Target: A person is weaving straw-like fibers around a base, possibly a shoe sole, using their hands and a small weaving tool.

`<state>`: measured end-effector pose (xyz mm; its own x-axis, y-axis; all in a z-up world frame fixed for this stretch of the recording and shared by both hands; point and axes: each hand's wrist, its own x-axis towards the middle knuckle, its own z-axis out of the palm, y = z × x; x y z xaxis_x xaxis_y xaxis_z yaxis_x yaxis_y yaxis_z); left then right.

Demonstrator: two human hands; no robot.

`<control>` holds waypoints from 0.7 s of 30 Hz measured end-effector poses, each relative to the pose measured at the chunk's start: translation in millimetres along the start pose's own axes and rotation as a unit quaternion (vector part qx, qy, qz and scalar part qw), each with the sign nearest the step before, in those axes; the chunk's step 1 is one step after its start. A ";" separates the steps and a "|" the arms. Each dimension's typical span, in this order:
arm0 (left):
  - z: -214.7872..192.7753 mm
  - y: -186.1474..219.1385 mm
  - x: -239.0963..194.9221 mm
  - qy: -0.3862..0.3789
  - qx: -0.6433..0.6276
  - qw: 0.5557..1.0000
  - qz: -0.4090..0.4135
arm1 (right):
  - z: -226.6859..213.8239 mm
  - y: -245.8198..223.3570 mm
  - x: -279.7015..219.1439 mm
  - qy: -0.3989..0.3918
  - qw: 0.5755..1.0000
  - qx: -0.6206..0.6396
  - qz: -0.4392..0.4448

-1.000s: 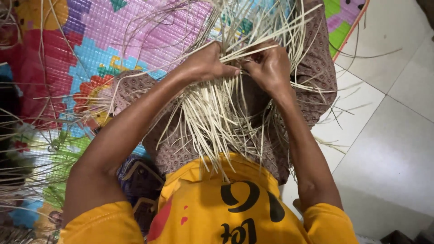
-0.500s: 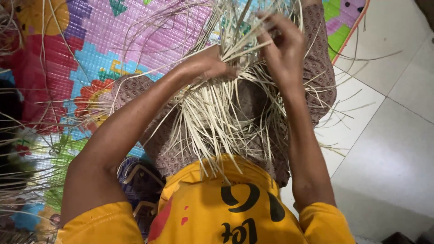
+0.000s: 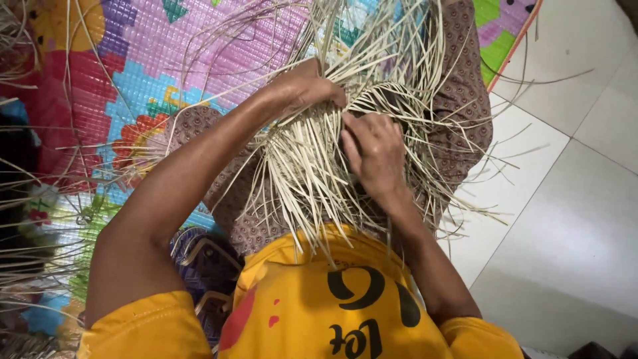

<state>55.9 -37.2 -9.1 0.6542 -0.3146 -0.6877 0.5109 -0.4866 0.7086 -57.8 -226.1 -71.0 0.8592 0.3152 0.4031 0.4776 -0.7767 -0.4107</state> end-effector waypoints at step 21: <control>13.7 -24.4 -9.1 0.025 0.124 0.960 0.251 | 2.3 12.6 21.9 -0.007 0.946 0.289 0.147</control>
<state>29.8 -33.7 -22.3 0.8123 -0.5240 -0.2561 -0.0205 -0.4645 0.8853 -32.5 -227.6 -69.2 0.9707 0.1430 0.1931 0.2355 -0.4054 -0.8833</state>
